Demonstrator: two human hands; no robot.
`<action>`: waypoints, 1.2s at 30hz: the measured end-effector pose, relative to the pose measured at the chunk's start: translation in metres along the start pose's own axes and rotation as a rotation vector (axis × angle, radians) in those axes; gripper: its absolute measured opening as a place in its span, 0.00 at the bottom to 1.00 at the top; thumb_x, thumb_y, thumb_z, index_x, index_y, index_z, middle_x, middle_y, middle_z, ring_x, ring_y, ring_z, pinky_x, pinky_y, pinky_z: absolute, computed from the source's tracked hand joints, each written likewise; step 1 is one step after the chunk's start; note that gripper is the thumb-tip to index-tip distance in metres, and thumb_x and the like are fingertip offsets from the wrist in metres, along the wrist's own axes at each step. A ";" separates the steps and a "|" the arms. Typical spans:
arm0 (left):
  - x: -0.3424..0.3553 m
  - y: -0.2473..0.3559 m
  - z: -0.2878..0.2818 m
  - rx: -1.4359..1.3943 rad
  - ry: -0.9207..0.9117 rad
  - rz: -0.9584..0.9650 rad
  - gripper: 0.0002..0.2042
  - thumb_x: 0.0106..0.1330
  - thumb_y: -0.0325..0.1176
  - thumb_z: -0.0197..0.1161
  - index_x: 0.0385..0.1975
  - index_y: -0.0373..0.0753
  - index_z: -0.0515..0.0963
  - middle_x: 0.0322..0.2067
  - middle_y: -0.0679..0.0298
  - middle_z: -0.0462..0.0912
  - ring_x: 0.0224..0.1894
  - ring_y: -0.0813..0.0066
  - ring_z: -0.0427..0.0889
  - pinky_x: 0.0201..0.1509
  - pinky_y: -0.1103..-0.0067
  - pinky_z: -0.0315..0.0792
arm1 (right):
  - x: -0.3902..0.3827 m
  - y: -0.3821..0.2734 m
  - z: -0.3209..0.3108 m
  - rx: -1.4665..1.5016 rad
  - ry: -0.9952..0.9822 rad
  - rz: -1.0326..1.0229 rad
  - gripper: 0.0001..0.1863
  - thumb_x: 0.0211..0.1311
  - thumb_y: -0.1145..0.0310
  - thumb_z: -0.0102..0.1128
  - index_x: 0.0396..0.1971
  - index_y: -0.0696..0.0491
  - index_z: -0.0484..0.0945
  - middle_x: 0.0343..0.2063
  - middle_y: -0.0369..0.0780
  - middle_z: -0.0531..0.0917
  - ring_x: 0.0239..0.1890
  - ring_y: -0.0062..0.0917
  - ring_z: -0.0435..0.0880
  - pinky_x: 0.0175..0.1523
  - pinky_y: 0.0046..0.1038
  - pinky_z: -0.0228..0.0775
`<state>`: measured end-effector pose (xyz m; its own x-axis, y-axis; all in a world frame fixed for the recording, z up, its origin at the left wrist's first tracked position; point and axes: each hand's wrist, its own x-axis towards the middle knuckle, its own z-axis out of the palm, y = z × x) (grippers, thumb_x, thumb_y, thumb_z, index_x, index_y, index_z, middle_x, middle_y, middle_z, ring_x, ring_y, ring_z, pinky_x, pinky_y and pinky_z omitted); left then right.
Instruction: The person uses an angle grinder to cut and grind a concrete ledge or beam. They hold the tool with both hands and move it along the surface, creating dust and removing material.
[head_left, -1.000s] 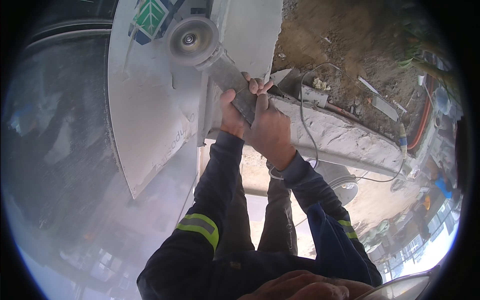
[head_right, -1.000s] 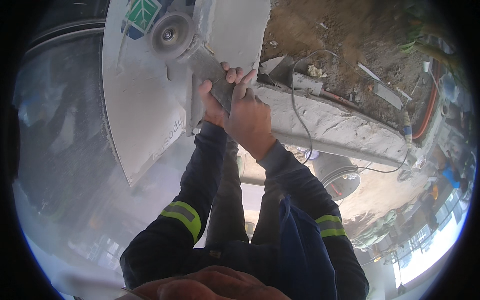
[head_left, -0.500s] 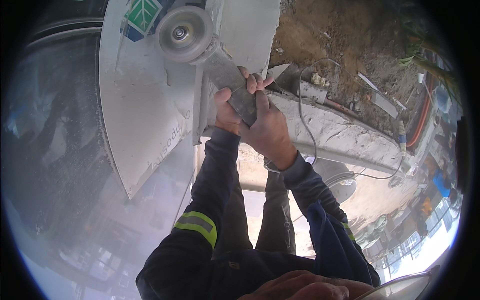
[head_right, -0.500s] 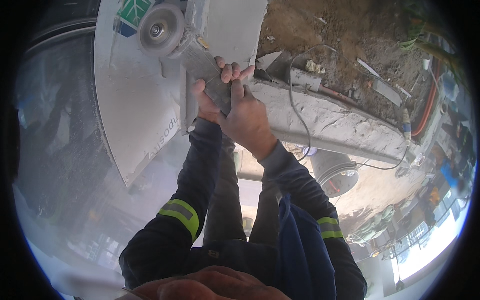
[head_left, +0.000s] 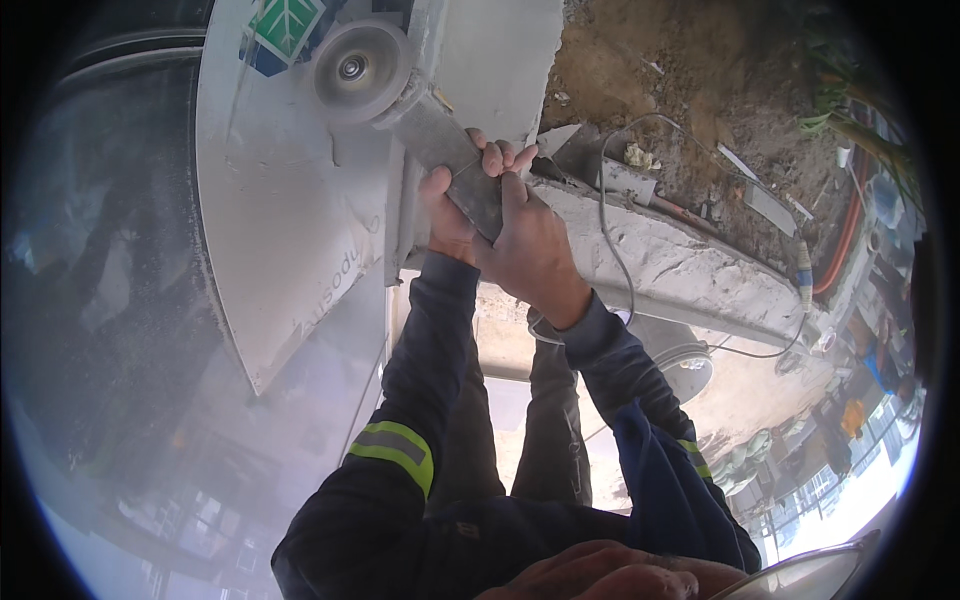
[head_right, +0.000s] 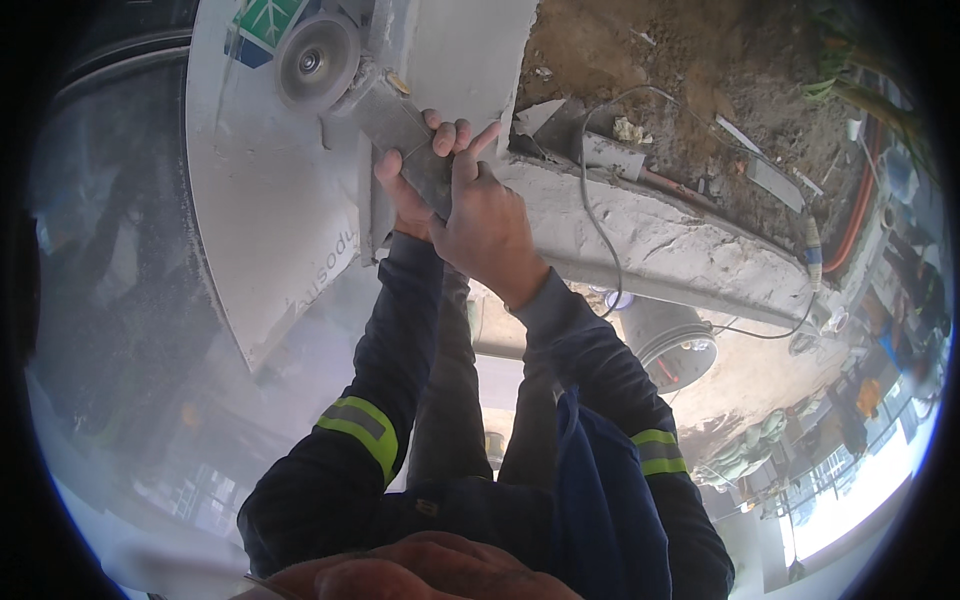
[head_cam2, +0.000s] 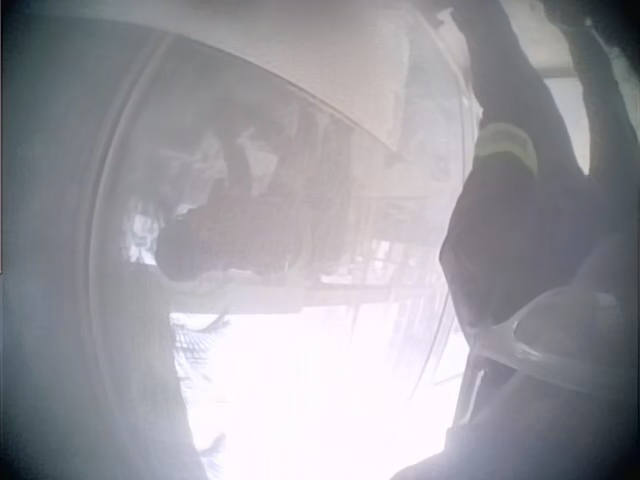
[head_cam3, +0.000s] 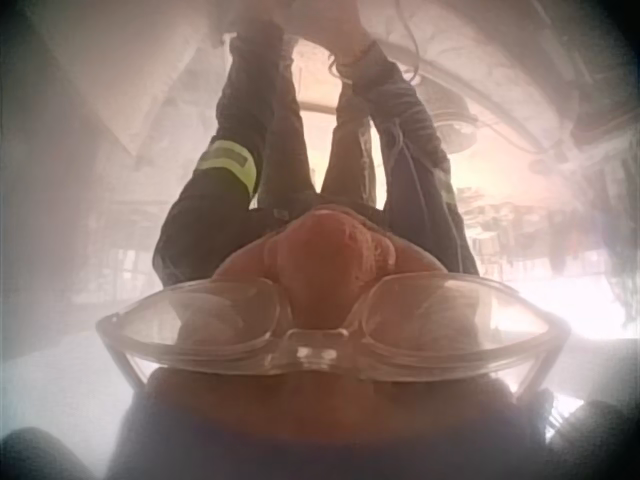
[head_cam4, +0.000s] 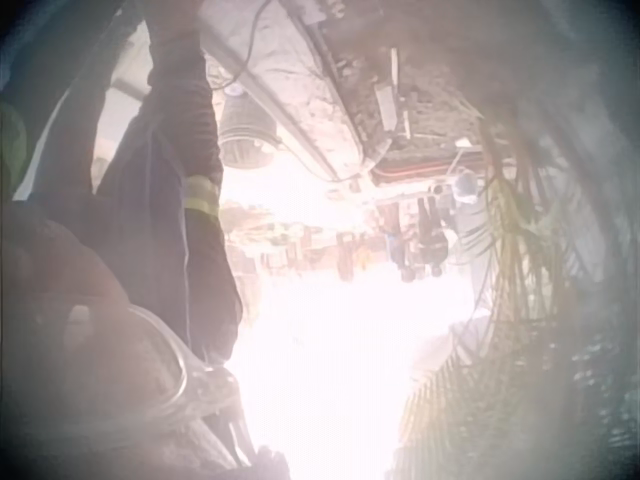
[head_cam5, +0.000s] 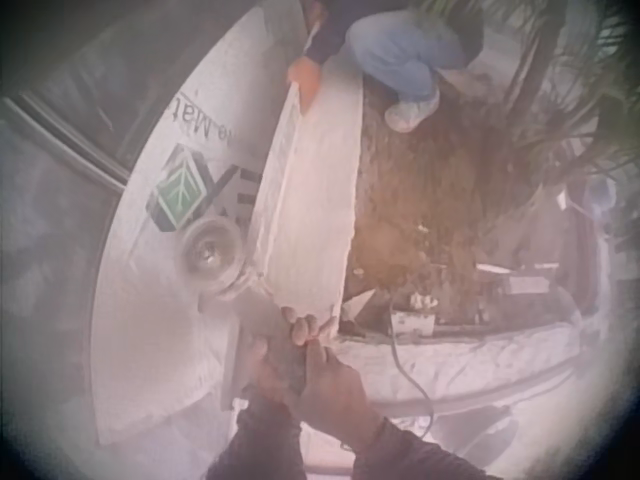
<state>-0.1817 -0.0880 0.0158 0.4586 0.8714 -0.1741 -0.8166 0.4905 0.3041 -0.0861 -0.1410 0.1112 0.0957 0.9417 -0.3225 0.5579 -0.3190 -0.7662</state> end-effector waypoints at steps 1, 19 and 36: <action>0.000 0.001 0.000 -0.003 0.004 -0.009 0.29 0.56 0.58 0.68 0.49 0.41 0.74 0.31 0.69 0.77 0.48 0.66 0.77 0.80 0.45 0.52 | 0.002 -0.001 -0.001 0.004 -0.015 0.018 0.36 0.50 0.71 0.70 0.57 0.72 0.65 0.33 0.59 0.84 0.35 0.57 0.87 0.40 0.49 0.80; -0.003 0.009 0.013 0.080 0.235 -0.052 0.28 0.58 0.50 0.70 0.53 0.41 0.72 0.36 0.61 0.80 0.46 0.65 0.80 0.77 0.49 0.61 | 0.006 0.011 0.000 0.040 0.017 -0.016 0.38 0.49 0.70 0.72 0.58 0.72 0.66 0.29 0.60 0.84 0.34 0.57 0.87 0.39 0.46 0.81; -0.016 0.016 0.018 0.012 0.293 -0.015 0.27 0.58 0.46 0.71 0.52 0.40 0.72 0.34 0.57 0.81 0.39 0.60 0.83 0.75 0.49 0.64 | -0.001 0.005 0.004 -0.011 -0.024 -0.040 0.37 0.50 0.64 0.76 0.54 0.68 0.68 0.32 0.59 0.84 0.34 0.58 0.87 0.37 0.49 0.80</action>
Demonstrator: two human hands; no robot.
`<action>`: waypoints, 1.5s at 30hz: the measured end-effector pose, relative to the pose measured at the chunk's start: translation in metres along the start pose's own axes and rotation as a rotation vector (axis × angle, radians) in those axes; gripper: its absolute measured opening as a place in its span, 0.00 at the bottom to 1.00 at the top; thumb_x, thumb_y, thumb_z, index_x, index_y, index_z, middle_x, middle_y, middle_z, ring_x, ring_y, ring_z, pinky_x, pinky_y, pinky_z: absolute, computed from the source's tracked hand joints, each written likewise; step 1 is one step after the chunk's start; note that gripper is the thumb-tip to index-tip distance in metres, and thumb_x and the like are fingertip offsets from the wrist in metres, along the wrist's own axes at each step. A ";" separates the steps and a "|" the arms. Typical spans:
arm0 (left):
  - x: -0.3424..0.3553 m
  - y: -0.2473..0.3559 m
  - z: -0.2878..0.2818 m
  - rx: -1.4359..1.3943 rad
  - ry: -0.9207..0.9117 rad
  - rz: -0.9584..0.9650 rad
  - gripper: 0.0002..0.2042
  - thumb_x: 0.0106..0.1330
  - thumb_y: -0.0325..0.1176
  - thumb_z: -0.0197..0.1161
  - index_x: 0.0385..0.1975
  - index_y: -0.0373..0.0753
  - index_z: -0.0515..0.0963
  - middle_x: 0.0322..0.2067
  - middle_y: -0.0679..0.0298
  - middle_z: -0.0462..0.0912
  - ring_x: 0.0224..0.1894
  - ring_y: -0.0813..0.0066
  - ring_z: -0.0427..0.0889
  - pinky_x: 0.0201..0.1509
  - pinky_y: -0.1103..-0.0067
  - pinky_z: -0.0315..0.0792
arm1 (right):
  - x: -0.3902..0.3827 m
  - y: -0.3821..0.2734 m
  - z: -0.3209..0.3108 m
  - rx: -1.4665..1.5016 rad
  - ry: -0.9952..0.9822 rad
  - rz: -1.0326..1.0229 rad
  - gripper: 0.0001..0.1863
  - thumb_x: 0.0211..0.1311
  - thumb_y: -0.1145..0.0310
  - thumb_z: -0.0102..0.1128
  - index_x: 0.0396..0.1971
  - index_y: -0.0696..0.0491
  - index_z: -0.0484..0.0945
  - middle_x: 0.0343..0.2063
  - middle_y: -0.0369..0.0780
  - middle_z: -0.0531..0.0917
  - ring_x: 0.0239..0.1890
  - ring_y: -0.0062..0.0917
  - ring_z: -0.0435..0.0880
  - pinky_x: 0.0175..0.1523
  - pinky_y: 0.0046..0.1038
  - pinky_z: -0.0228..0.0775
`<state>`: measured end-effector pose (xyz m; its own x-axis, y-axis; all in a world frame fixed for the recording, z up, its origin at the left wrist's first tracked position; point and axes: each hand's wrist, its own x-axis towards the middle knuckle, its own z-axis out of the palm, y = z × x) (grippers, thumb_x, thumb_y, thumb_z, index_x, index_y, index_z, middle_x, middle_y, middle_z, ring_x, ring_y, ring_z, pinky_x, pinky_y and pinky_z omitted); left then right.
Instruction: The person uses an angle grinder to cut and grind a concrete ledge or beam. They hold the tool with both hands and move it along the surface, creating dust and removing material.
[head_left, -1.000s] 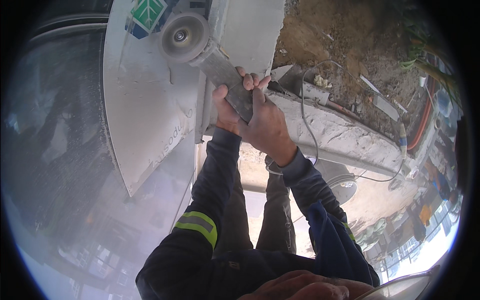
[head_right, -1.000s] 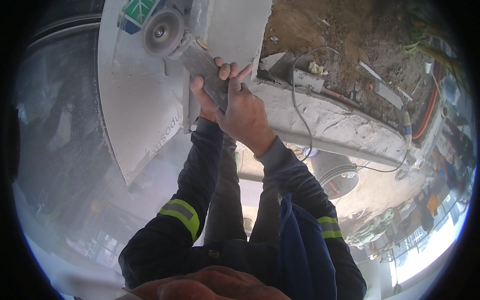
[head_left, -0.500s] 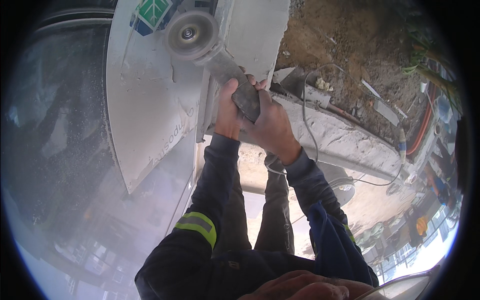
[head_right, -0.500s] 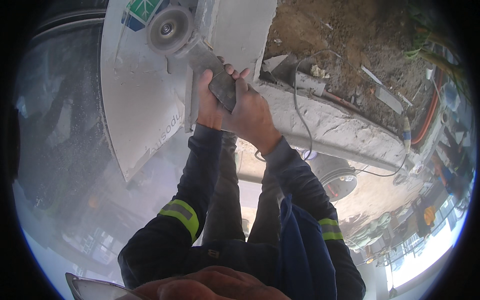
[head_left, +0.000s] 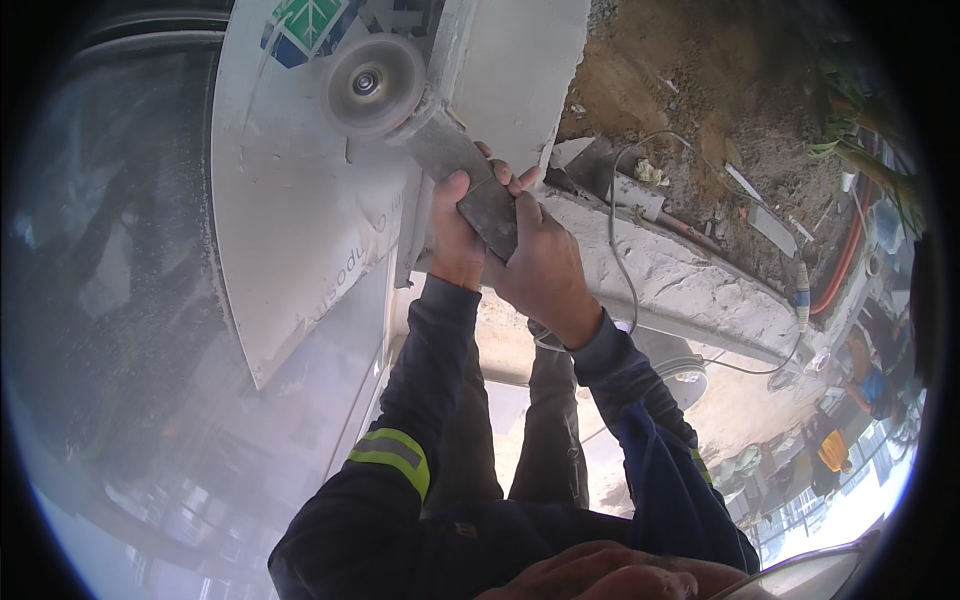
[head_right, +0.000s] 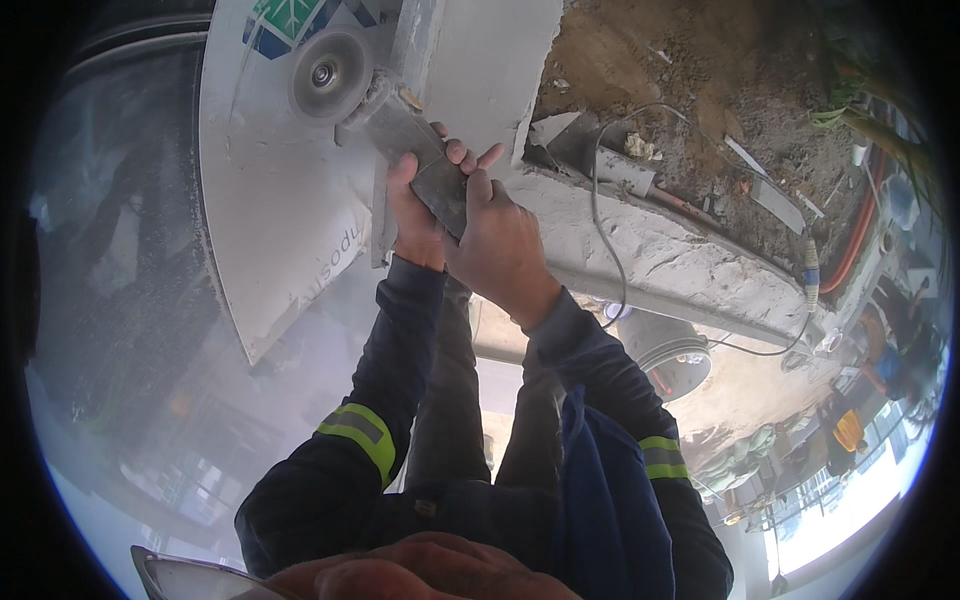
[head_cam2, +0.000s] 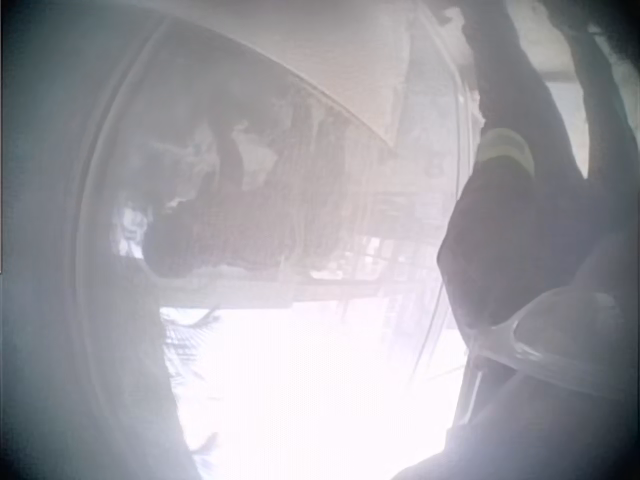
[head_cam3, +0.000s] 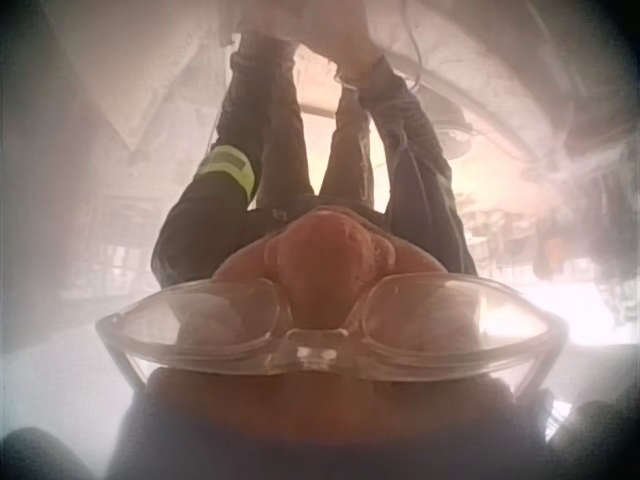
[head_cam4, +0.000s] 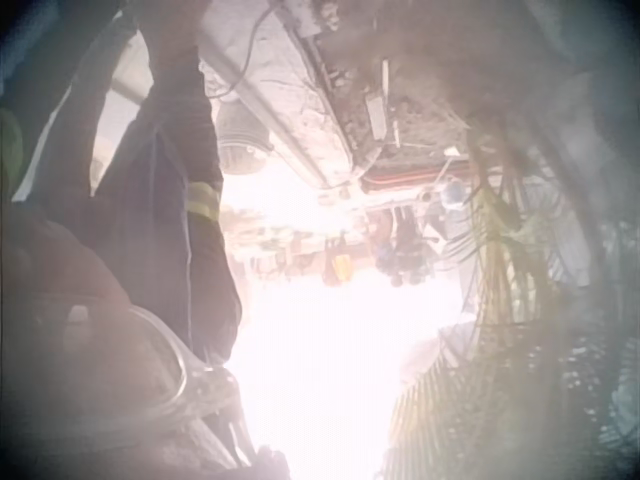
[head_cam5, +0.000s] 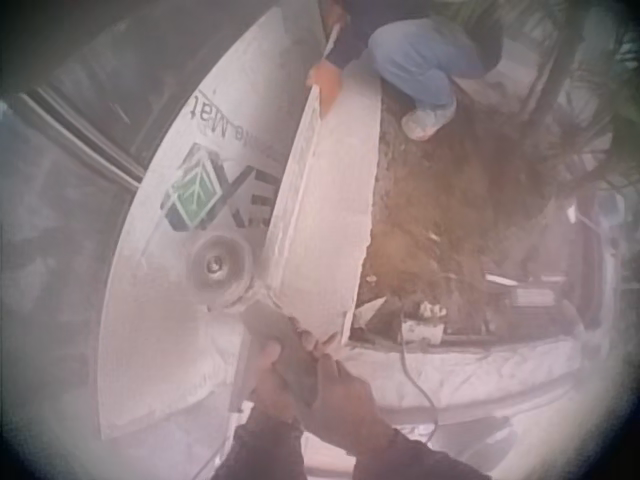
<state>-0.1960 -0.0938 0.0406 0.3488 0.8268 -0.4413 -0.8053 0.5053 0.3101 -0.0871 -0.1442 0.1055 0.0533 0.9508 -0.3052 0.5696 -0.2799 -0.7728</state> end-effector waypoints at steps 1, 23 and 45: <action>0.002 0.001 -0.002 0.028 -0.004 0.008 0.27 0.57 0.46 0.71 0.52 0.40 0.72 0.34 0.57 0.81 0.39 0.60 0.83 0.75 0.49 0.64 | -0.001 0.000 0.000 0.011 0.010 -0.015 0.36 0.50 0.64 0.76 0.54 0.68 0.68 0.32 0.59 0.84 0.34 0.58 0.87 0.37 0.49 0.79; -0.003 0.003 0.001 0.078 -0.071 -0.009 0.27 0.59 0.47 0.70 0.53 0.40 0.71 0.34 0.57 0.80 0.40 0.62 0.83 0.74 0.49 0.66 | -0.008 -0.002 0.001 0.035 -0.001 0.020 0.32 0.49 0.71 0.72 0.52 0.68 0.68 0.36 0.58 0.83 0.35 0.55 0.87 0.39 0.48 0.81; -0.002 -0.011 0.015 0.086 -0.239 -0.073 0.29 0.66 0.49 0.69 0.58 0.34 0.71 0.45 0.55 0.83 0.46 0.60 0.86 0.74 0.51 0.67 | -0.004 0.032 -0.053 0.915 -0.409 0.271 0.28 0.50 0.74 0.72 0.51 0.69 0.74 0.31 0.43 0.85 0.33 0.30 0.87 0.41 0.32 0.80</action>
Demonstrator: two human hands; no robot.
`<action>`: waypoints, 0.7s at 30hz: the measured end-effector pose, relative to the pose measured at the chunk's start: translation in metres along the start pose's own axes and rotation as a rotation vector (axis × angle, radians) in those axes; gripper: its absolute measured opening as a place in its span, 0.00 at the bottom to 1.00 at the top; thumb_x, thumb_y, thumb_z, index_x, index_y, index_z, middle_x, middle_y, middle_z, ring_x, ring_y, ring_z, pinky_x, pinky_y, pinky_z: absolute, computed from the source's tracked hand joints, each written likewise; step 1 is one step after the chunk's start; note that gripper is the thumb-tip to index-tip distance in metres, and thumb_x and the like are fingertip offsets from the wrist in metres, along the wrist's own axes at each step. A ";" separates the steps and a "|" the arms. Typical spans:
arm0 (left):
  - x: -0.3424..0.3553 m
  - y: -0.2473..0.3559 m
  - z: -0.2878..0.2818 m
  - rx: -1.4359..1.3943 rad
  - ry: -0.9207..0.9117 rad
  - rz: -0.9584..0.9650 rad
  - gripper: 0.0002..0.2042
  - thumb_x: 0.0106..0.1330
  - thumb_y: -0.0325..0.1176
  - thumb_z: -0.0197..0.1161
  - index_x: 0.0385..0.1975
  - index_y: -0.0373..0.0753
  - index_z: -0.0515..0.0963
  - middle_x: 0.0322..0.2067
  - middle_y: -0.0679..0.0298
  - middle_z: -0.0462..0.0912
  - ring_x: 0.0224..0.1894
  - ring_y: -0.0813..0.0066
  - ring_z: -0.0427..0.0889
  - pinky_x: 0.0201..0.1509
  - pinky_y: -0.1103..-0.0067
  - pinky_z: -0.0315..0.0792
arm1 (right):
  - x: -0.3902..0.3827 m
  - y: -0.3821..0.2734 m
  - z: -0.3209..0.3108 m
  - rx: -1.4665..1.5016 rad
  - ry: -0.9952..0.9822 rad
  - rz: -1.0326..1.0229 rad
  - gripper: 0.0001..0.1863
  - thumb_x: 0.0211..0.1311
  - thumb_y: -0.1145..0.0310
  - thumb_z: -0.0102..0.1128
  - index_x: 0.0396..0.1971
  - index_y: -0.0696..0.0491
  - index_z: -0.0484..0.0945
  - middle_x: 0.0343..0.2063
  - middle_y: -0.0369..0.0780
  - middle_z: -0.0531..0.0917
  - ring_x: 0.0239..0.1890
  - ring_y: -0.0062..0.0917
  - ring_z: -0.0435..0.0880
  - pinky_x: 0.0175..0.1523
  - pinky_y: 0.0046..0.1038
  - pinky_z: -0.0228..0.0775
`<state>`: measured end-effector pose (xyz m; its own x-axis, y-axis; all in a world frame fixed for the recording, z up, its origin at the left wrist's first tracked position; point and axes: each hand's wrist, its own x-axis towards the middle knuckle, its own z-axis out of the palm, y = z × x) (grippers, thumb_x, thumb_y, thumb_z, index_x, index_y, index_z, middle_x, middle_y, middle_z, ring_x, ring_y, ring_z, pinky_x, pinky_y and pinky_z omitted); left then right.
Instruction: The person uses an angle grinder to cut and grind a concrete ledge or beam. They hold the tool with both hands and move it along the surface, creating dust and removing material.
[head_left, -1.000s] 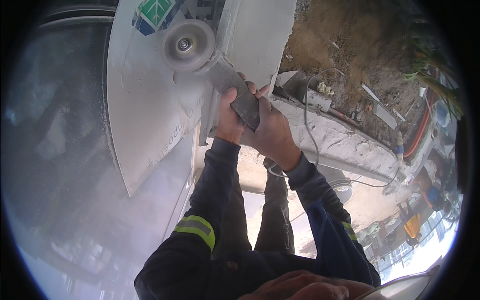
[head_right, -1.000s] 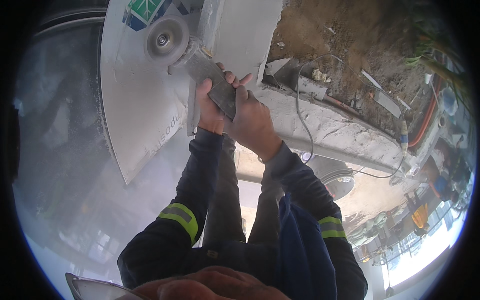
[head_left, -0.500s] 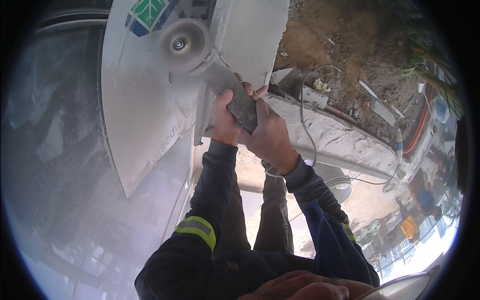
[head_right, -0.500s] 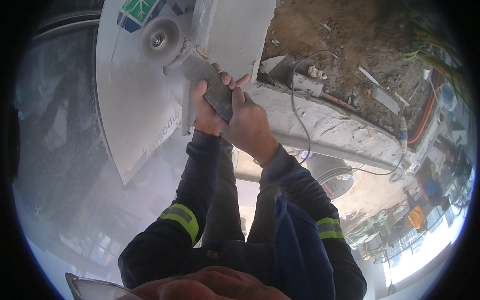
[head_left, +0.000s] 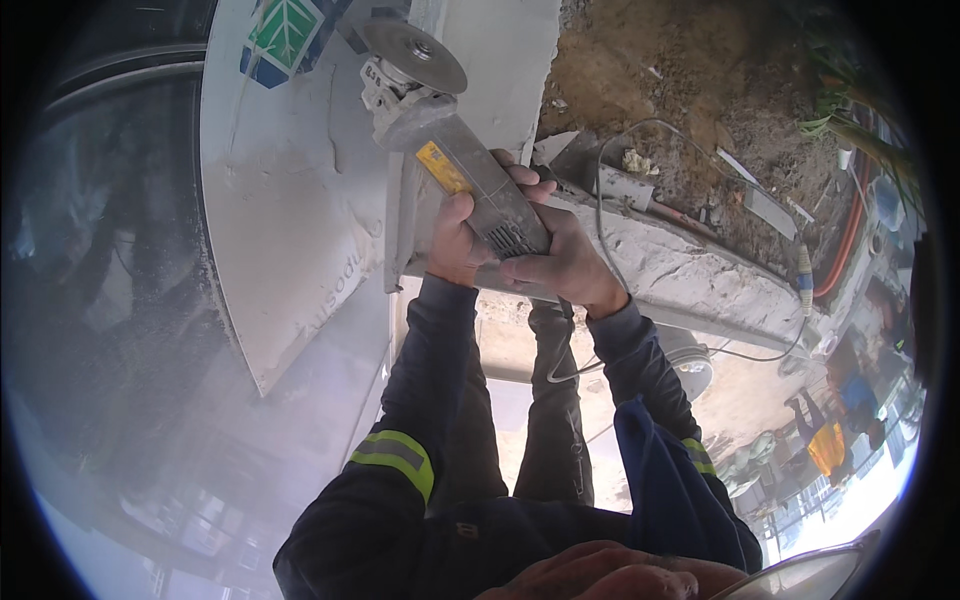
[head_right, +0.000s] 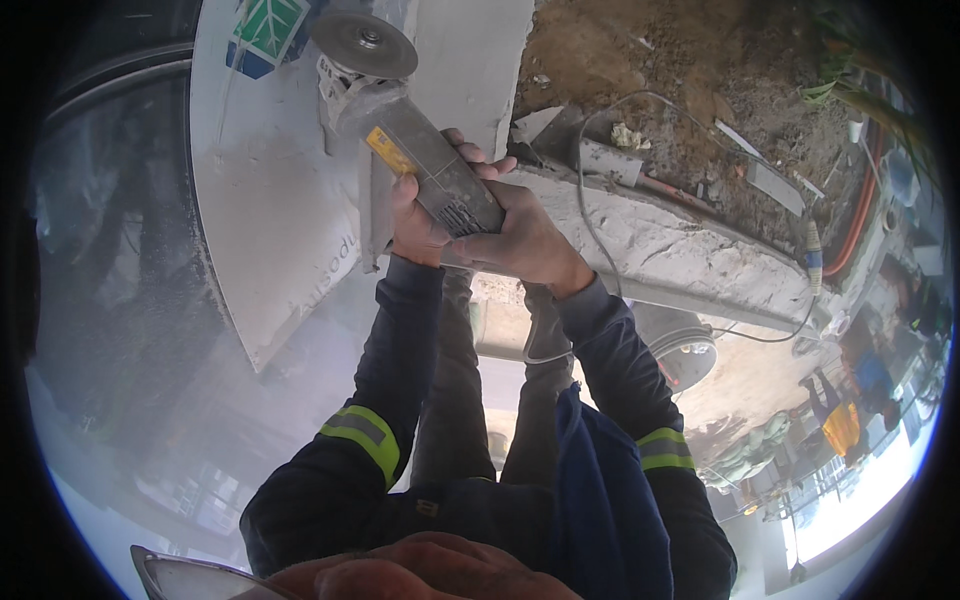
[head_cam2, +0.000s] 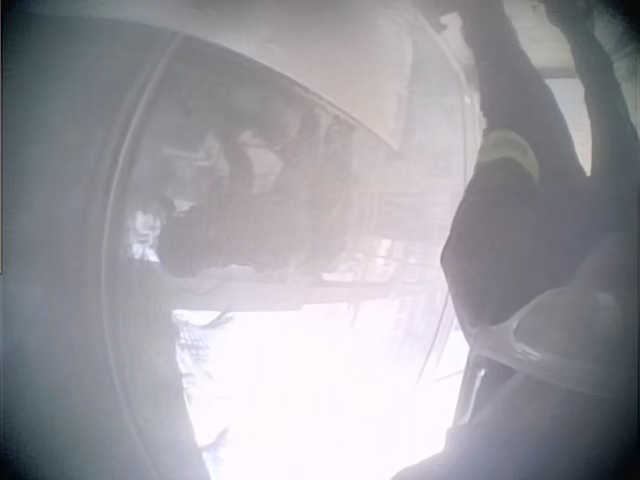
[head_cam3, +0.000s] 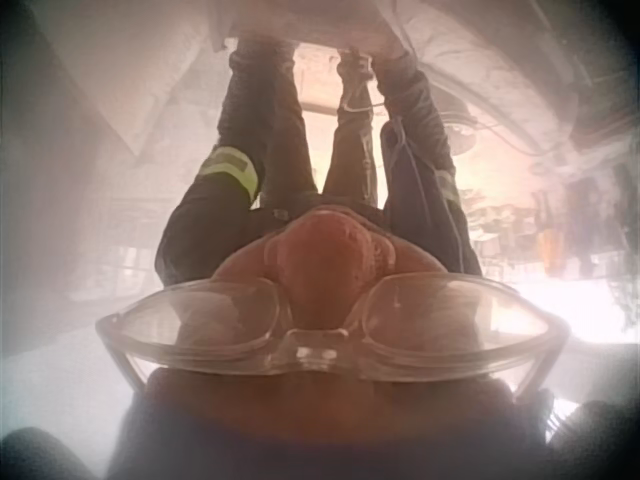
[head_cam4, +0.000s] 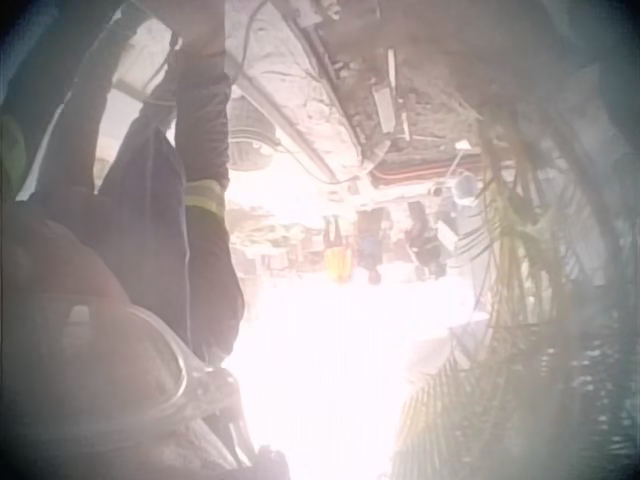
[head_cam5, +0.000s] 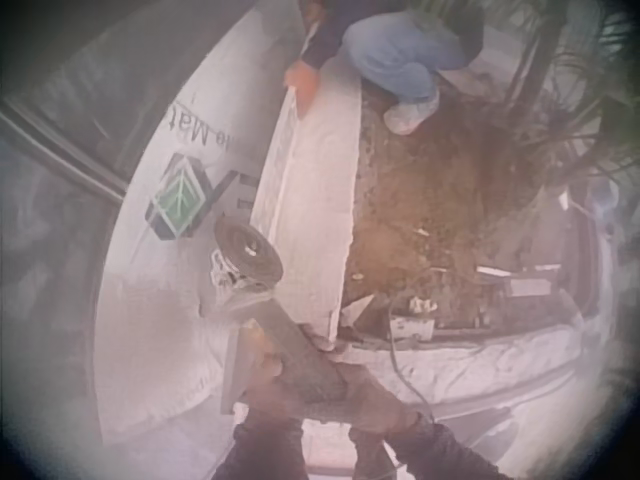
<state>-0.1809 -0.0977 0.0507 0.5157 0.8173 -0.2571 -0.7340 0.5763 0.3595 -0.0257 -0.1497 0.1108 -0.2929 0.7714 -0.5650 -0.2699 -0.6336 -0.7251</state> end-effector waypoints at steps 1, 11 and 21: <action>0.008 -0.004 -0.005 -0.020 -0.029 -0.031 0.27 0.67 0.47 0.68 0.57 0.33 0.73 0.45 0.54 0.83 0.46 0.60 0.87 0.72 0.52 0.70 | 0.002 0.003 -0.006 0.147 -0.041 0.055 0.28 0.50 0.74 0.71 0.52 0.70 0.73 0.31 0.42 0.84 0.33 0.28 0.87 0.42 0.32 0.80; 0.040 -0.017 0.055 0.993 0.375 0.060 0.21 0.60 0.37 0.79 0.43 0.29 0.77 0.36 0.57 0.86 0.37 0.71 0.86 0.44 0.76 0.79 | 0.021 0.026 0.003 -0.526 0.648 -0.263 0.36 0.45 0.69 0.79 0.53 0.68 0.72 0.31 0.53 0.86 0.36 0.42 0.90 0.42 0.37 0.79; 0.084 -0.009 0.028 0.722 0.307 -0.230 0.18 0.62 0.32 0.74 0.47 0.29 0.79 0.38 0.58 0.85 0.39 0.73 0.85 0.42 0.76 0.79 | 0.064 0.019 -0.032 -0.359 0.545 -0.275 0.23 0.53 0.67 0.74 0.43 0.67 0.77 0.29 0.43 0.86 0.32 0.25 0.85 0.37 0.30 0.77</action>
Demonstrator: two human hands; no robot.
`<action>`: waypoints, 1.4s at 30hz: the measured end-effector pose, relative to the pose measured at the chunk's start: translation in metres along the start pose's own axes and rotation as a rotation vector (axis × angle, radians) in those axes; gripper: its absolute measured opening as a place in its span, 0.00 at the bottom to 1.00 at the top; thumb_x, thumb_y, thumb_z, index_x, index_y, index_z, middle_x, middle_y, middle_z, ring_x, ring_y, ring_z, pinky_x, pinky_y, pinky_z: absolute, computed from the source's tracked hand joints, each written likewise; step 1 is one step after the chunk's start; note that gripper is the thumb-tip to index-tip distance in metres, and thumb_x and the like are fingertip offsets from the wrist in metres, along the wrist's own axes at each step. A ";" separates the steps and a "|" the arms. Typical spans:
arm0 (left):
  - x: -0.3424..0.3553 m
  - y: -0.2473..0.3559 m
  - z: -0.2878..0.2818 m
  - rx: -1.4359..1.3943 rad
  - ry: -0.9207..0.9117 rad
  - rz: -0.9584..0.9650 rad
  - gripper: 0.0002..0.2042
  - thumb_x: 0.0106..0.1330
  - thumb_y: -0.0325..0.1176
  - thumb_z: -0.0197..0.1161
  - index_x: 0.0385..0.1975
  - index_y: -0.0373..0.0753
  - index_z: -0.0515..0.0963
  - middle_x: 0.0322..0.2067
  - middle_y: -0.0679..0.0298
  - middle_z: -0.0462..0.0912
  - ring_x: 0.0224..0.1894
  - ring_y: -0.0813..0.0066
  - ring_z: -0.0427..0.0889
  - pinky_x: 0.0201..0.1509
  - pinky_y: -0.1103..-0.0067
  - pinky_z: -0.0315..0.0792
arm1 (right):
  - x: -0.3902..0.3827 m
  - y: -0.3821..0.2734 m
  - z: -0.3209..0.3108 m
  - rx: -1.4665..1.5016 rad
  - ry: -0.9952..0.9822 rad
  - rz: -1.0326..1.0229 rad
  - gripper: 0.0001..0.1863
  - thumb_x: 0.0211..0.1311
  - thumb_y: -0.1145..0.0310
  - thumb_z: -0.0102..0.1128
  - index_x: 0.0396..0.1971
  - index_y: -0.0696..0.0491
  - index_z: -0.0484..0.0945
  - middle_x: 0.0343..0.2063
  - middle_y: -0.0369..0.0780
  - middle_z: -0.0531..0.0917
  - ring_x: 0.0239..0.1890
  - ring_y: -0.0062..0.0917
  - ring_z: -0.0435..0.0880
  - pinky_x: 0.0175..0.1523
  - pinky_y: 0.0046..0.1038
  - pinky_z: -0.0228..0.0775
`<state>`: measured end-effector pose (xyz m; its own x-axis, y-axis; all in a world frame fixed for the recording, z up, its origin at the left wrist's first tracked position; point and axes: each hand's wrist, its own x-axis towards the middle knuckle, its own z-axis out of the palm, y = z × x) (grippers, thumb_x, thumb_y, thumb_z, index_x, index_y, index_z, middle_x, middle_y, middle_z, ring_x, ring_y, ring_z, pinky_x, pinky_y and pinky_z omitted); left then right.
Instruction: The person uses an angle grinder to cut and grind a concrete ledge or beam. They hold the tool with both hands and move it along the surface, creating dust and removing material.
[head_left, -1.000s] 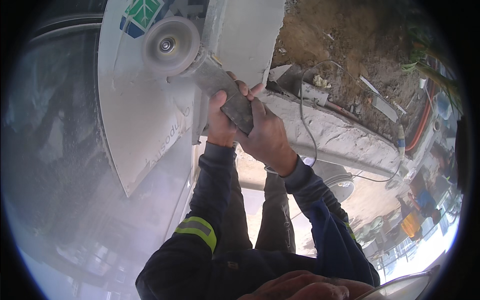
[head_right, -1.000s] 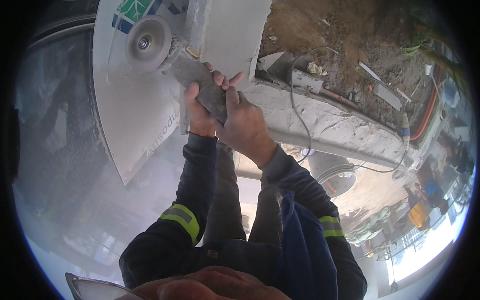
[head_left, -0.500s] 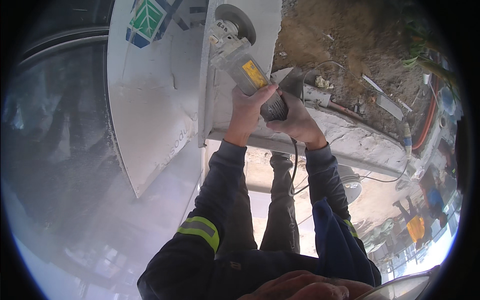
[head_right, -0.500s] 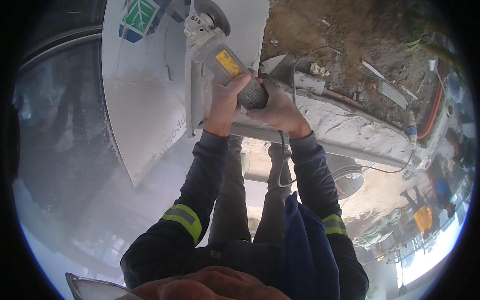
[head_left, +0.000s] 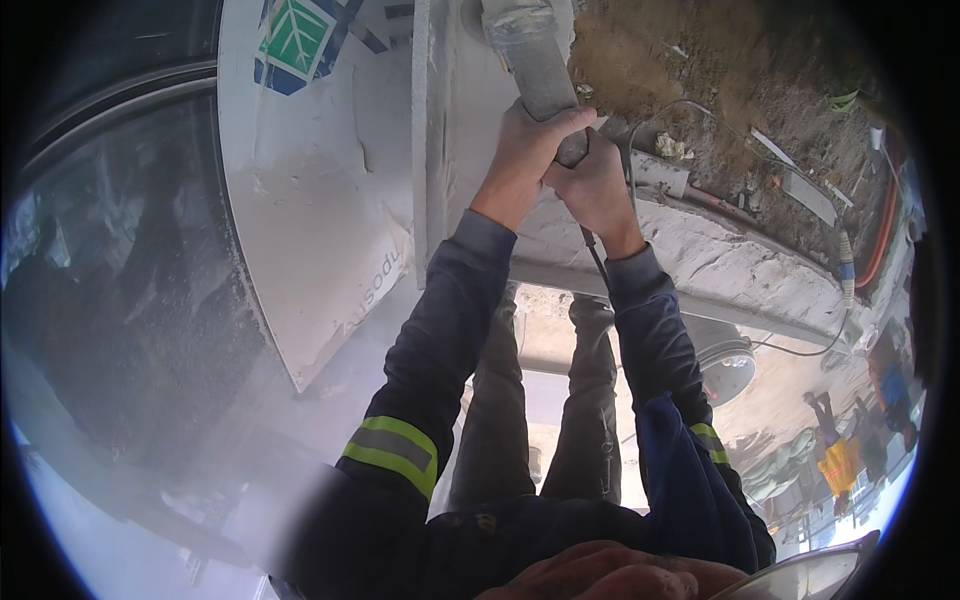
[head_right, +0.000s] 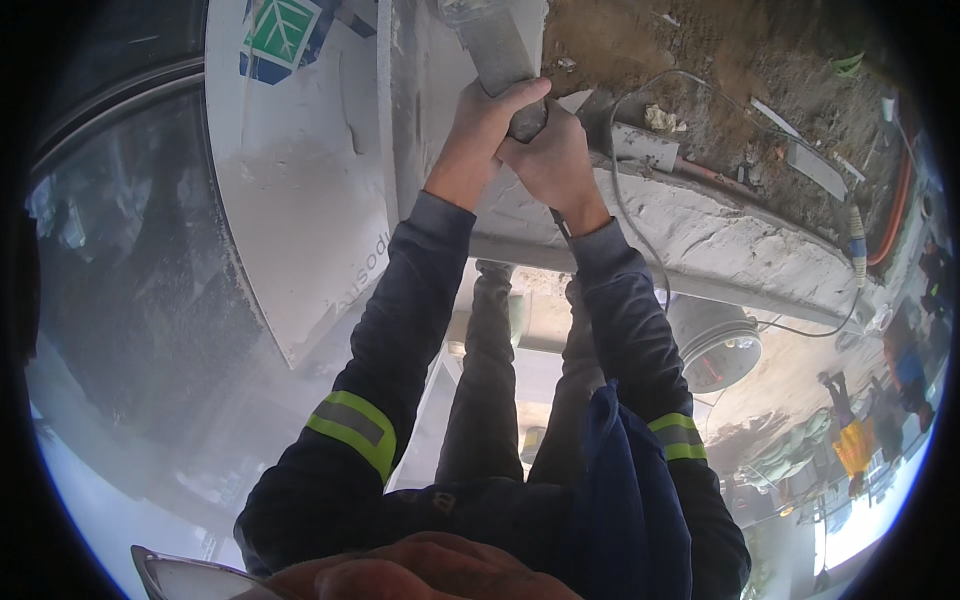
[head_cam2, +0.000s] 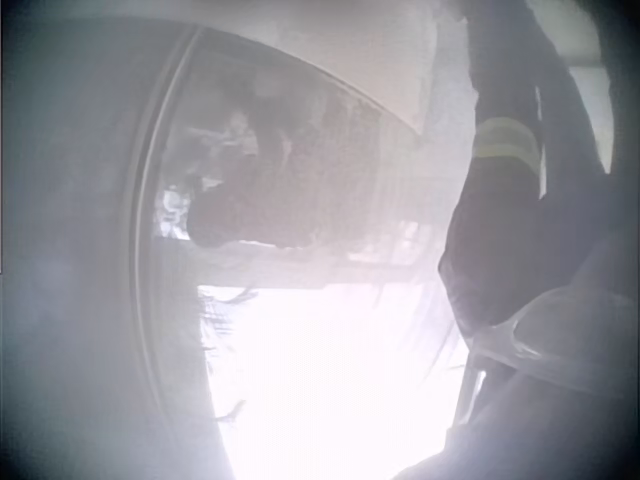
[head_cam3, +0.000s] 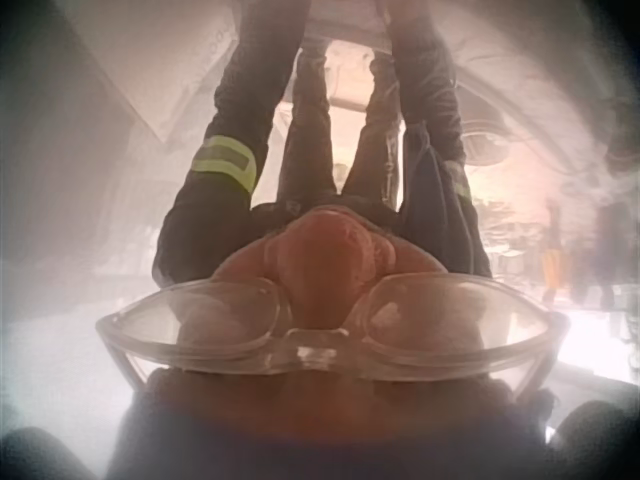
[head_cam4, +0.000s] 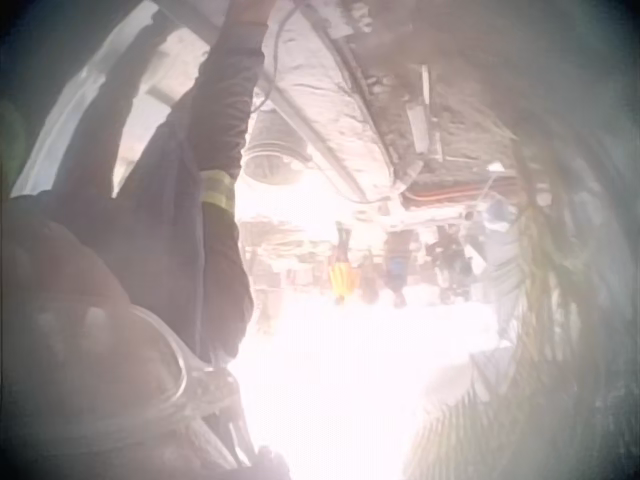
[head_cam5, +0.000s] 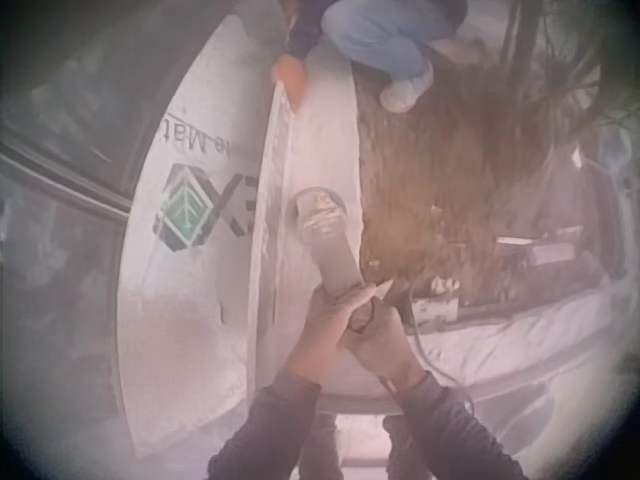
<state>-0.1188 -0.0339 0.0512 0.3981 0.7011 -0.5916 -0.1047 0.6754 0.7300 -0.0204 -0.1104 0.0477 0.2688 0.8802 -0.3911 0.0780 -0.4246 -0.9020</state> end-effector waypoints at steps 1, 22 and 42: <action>0.003 -0.002 -0.003 -0.039 0.019 -0.013 0.17 0.63 0.32 0.73 0.46 0.29 0.79 0.38 0.58 0.85 0.40 0.72 0.86 0.43 0.75 0.80 | 0.004 -0.002 0.000 -0.028 -0.025 0.036 0.21 0.55 0.68 0.73 0.43 0.67 0.78 0.29 0.39 0.86 0.31 0.19 0.82 0.37 0.27 0.76; 0.039 -0.014 -0.023 -0.099 0.058 -0.021 0.15 0.62 0.30 0.71 0.45 0.30 0.79 0.38 0.59 0.84 0.37 0.69 0.86 0.40 0.72 0.81 | 0.033 0.019 0.019 -0.048 0.037 -0.050 0.27 0.47 0.58 0.74 0.38 0.66 0.80 0.26 0.50 0.87 0.30 0.38 0.89 0.39 0.36 0.80; 0.046 -0.010 -0.024 -0.092 0.055 0.006 0.21 0.61 0.28 0.71 0.52 0.27 0.75 0.42 0.56 0.83 0.41 0.67 0.85 0.42 0.71 0.80 | 0.043 0.017 0.018 -0.034 0.027 -0.103 0.24 0.48 0.60 0.75 0.35 0.67 0.80 0.24 0.48 0.87 0.27 0.34 0.88 0.37 0.33 0.80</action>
<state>-0.1216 -0.0031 0.0085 0.3466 0.7153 -0.6068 -0.1909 0.6872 0.7009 -0.0252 -0.0764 0.0119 0.2833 0.9137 -0.2913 0.1391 -0.3397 -0.9302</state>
